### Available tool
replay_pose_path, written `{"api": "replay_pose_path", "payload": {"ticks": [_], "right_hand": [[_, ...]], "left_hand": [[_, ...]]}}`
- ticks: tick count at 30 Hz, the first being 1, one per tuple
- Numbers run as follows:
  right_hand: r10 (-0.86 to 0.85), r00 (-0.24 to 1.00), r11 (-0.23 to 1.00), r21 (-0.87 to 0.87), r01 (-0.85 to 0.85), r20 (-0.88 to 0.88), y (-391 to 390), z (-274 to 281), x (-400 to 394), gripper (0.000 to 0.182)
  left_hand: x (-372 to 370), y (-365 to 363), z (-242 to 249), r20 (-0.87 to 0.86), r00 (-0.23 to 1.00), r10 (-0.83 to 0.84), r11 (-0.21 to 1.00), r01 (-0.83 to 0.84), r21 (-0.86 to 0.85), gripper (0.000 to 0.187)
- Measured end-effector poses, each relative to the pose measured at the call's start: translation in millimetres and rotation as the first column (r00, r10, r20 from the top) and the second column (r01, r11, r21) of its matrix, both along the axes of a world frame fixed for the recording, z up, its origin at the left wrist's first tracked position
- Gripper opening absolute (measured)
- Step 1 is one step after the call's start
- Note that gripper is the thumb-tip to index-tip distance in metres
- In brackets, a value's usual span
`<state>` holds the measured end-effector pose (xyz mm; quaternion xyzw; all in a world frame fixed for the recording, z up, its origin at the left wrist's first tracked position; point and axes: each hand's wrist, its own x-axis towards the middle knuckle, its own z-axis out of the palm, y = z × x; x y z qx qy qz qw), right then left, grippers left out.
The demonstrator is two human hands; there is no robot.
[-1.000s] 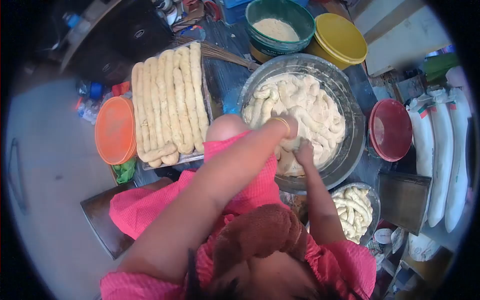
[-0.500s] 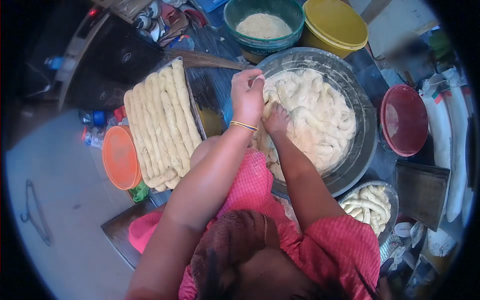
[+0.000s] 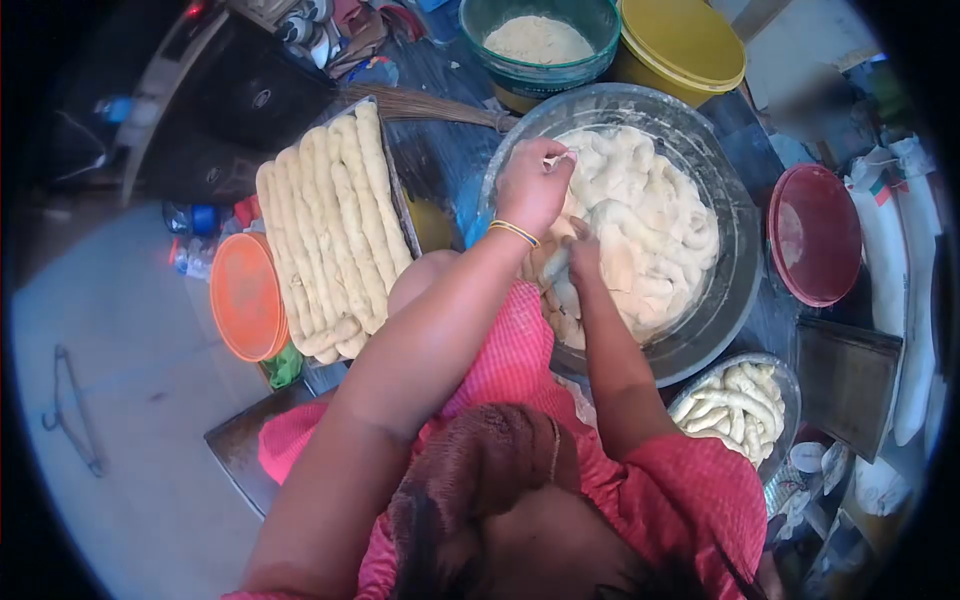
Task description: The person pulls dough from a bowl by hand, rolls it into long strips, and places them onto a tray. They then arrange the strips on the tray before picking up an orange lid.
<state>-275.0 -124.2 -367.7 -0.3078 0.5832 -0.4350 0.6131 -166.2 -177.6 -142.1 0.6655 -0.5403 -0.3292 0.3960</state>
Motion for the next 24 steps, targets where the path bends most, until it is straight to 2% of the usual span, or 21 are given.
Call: {"api": "replay_pose_path", "payload": {"ticks": [1, 2, 3, 5, 6, 7, 9, 10, 11, 12, 13, 14, 15, 16, 19, 20, 21, 23, 24], "right_hand": [[0.001, 1.000, 1.000, -0.008, -0.001, -0.001, -5, 21, -12, 0.064], [0.060, 0.949, 0.993, 0.074, -0.087, 0.309, -6, 47, -26, 0.063], [0.084, 0.803, 0.973, 0.126, -0.195, 0.590, -7, 70, -42, 0.062], [0.157, 0.724, 0.958, 0.073, -0.276, 0.672, -3, 102, -76, 0.062], [0.176, 0.718, 0.960, 0.043, -0.276, 0.674, -1, 120, -92, 0.062], [0.194, 0.711, 0.962, 0.010, -0.273, 0.675, 3, 131, -108, 0.062], [0.312, 0.672, 0.913, -0.017, -0.407, 0.672, 12, 123, -157, 0.062], [0.386, 0.792, 0.869, 0.100, -0.484, 0.474, 16, 107, -182, 0.059], [0.468, 0.847, 0.819, 0.237, -0.522, 0.252, 21, 91, -197, 0.057], [0.467, 0.850, 0.821, 0.238, -0.519, 0.244, 27, 86, -199, 0.057], [0.594, 0.690, 0.804, 0.326, -0.497, -0.414, 36, 82, -199, 0.053], [0.499, 0.169, 0.815, 0.394, -0.426, -0.850, 45, 77, -198, 0.050], [0.324, 0.309, 0.891, 0.178, -0.418, -0.894, 50, 66, -189, 0.048], [0.310, 0.309, 0.899, 0.172, -0.403, -0.899, 50, 65, -166, 0.050], [0.135, 0.287, 0.821, -0.055, -0.569, -0.948, 61, 25, -96, 0.060], [0.280, 0.121, 0.744, 0.136, -0.655, -0.952, 63, 27, -71, 0.061], [0.302, 0.014, 0.674, 0.203, -0.710, -0.953, 67, -5, -50, 0.059], [0.400, -0.128, 0.492, 0.330, -0.806, -0.908, 62, 41, -27, 0.058], [0.396, -0.124, 0.488, 0.323, -0.811, -0.910, 54, 27, -35, 0.058]], "left_hand": [[1, -1, -8, 0.046, 0.999, -0.025, 1.000, 0.025, -0.008, 0.025], [1, -2, -12, 0.091, 0.995, -0.047, 0.999, 0.048, -0.012, 0.026], [0, -1, -11, 0.089, 0.995, -0.042, 0.999, 0.044, -0.017, 0.026], [-7, 3, -9, 0.105, 0.973, -0.203, 0.971, 0.187, 0.146, 0.029], [-11, 7, -2, 0.189, 0.960, -0.205, 0.970, 0.174, 0.170, 0.033], [-14, 9, 0, 0.186, 0.960, -0.209, 0.970, 0.179, 0.164, 0.033], [-15, 10, 4, 0.279, 0.936, -0.215, 0.974, 0.183, 0.136, 0.036], [-15, 9, 5, 0.275, 0.937, -0.218, 0.973, 0.188, 0.130, 0.036], [-14, 9, 6, 0.257, 0.941, -0.221, 0.969, 0.183, 0.165, 0.037], [-14, 8, 6, 0.238, 0.945, -0.224, 0.963, 0.178, 0.202, 0.039], [-14, 8, 5, 0.230, 0.946, -0.229, 0.962, 0.184, 0.203, 0.039], [-16, 8, 4, 0.244, 0.932, -0.269, 0.946, 0.207, 0.251, 0.040], [-19, 9, 3, 0.258, 0.915, -0.309, 0.927, 0.229, 0.298, 0.040], [-21, 11, 7, 0.279, 0.897, -0.344, 0.918, 0.259, 0.299, 0.042], [-29, 15, 14, 0.297, 0.890, -0.347, 0.919, 0.260, 0.295, 0.045], [-30, 15, 13, 0.301, 0.889, -0.346, 0.920, 0.259, 0.293, 0.045], [-30, 14, 12, 0.264, 0.885, -0.383, 0.901, 0.295, 0.318, 0.047], [-31, 15, 14, 0.230, 0.881, -0.413, 0.882, 0.324, 0.343, 0.049], [-31, 17, 18, 0.241, 0.881, -0.407, 0.885, 0.314, 0.344, 0.049]]}}
